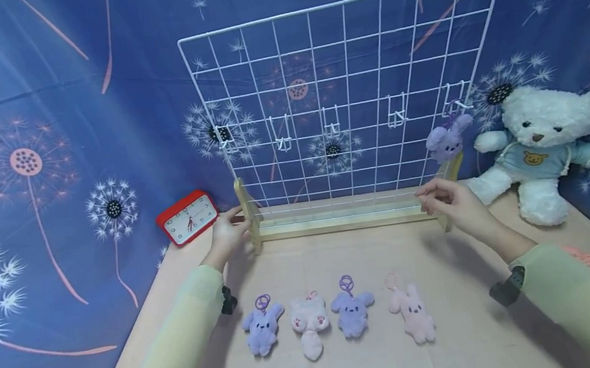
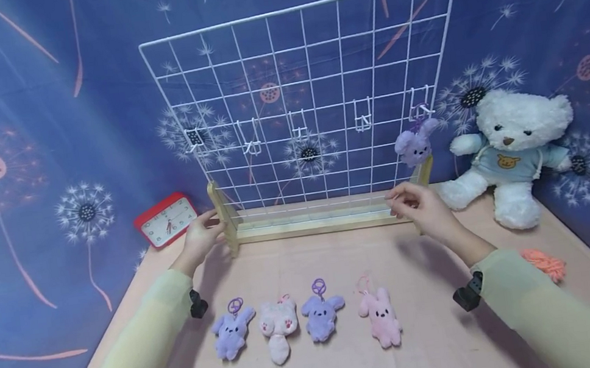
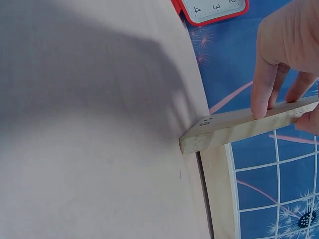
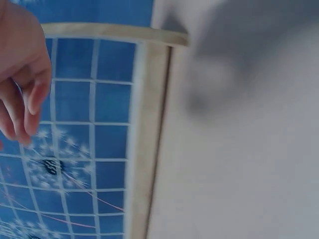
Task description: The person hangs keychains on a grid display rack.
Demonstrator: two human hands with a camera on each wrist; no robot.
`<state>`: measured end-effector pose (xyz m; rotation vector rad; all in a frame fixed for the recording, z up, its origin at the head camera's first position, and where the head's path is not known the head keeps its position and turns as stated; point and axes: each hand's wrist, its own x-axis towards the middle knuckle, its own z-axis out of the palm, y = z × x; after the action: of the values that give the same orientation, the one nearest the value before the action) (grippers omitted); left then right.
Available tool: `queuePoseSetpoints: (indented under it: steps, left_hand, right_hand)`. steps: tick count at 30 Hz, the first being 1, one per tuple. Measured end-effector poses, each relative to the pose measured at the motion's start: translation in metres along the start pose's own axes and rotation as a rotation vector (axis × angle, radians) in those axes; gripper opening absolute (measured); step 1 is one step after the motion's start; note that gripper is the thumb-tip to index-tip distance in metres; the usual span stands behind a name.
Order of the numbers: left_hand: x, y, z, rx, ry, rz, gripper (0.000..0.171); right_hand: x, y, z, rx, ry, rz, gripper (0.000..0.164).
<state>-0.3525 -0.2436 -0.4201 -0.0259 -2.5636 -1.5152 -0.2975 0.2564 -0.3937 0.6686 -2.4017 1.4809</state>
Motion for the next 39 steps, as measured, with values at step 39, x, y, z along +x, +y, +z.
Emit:
queuePoseSetpoints:
  steps: [39]
  left_hand:
    - [-0.002,0.003,0.003,0.005,0.013,-0.005,0.052]
  right_hand:
    - [-0.029,0.038,0.084,-0.276,-0.457,0.037,0.016]
